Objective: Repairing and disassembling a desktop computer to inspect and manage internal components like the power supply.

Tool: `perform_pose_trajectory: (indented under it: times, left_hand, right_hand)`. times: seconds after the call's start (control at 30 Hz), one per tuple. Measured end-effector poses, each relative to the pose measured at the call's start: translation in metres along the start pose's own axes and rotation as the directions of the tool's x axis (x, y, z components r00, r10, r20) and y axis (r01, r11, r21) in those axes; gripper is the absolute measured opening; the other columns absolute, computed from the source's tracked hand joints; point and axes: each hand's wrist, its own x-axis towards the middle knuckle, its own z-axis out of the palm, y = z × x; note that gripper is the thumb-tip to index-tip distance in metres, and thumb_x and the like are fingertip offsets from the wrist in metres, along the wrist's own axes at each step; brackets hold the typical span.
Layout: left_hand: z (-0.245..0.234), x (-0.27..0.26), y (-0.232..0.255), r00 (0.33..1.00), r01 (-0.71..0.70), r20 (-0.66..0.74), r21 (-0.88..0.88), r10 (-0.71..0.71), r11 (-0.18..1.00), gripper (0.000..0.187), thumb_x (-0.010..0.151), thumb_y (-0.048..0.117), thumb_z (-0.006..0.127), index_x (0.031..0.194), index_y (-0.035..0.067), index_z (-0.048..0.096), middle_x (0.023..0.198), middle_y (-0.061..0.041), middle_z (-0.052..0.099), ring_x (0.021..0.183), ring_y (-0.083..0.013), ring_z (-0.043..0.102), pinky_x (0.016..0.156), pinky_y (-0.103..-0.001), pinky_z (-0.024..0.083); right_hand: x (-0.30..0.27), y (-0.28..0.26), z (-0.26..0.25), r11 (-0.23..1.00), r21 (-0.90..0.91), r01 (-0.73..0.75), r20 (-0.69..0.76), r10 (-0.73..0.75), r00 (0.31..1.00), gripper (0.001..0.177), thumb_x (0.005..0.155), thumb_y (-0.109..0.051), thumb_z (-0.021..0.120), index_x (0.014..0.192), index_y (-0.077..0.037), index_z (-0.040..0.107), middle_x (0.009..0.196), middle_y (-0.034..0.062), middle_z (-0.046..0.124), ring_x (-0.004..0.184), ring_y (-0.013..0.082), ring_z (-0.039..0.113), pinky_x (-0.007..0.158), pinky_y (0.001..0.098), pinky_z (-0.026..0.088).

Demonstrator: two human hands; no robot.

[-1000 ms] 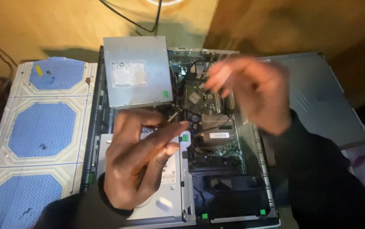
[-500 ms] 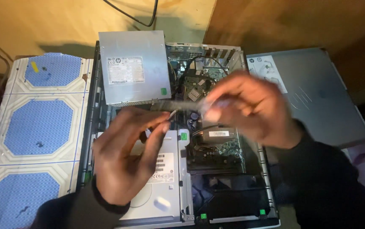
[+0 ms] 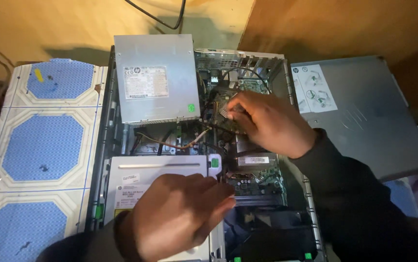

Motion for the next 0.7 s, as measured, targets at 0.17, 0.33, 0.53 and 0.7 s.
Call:
perform_pose_trajectory:
  times: [0.17, 0.33, 0.53, 0.7]
  left_hand:
    - [0.001, -0.003, -0.006, 0.994, 0.089, -0.073, 0.061, -0.084, 0.994, 0.013, 0.092, 0.019, 0.075, 0.096, 0.007, 0.074, 0.072, -0.006, 0.069, 0.06, -0.023, 0.067, 0.052, -0.039, 0.051]
    - [-0.008, -0.005, -0.008, 0.956, 0.197, -0.24, 0.11, -0.167, 0.974, 0.012, 0.092, 0.02, 0.074, 0.092, 0.008, 0.075, 0.077, -0.006, 0.074, 0.062, -0.0212, 0.07, 0.055, -0.037, 0.056]
    - [-0.022, -0.008, -0.007, 0.882, 0.394, -0.339, 0.152, -0.327, 0.906, 0.014, 0.09, 0.02, 0.075, 0.095, 0.007, 0.079, 0.084, -0.011, 0.079, 0.064, -0.0211, 0.075, 0.054, -0.035, 0.058]
    - [-0.022, -0.013, -0.009, 0.773, 0.545, -0.377, -0.014, -0.51, 0.838, 0.02, 0.09, 0.019, 0.078, 0.107, 0.008, 0.078, 0.086, -0.008, 0.077, 0.057, -0.0105, 0.071, 0.048, -0.027, 0.054]
  right_hand:
    - [-0.007, 0.026, 0.016, 0.997, 0.055, -0.06, 0.032, 0.058, 0.998, 0.015, 0.105, -0.018, 0.057, 0.106, -0.004, 0.062, 0.087, 0.0091, 0.069, 0.072, 0.0178, 0.066, 0.064, 0.035, 0.051]
    - [-0.004, 0.019, 0.01, 0.985, 0.114, -0.128, 0.042, 0.123, 0.991, 0.024, 0.105, -0.027, 0.055, 0.101, -0.005, 0.065, 0.066, 0.0042, 0.059, 0.05, 0.0163, 0.051, 0.051, 0.0356, 0.041]
    - [-0.008, 0.033, 0.018, 0.987, 0.049, -0.155, 0.124, 0.148, 0.981, 0.035, 0.107, -0.038, 0.05, 0.091, -0.009, 0.063, 0.059, 0.0016, 0.05, 0.044, 0.0161, 0.041, 0.045, 0.0349, 0.037]
    - [-0.009, 0.029, 0.016, 0.985, 0.141, -0.1, 0.048, 0.094, 0.994, 0.031, 0.107, -0.033, 0.05, 0.099, -0.007, 0.063, 0.069, 0.0018, 0.061, 0.048, 0.01, 0.053, 0.045, 0.0291, 0.043]
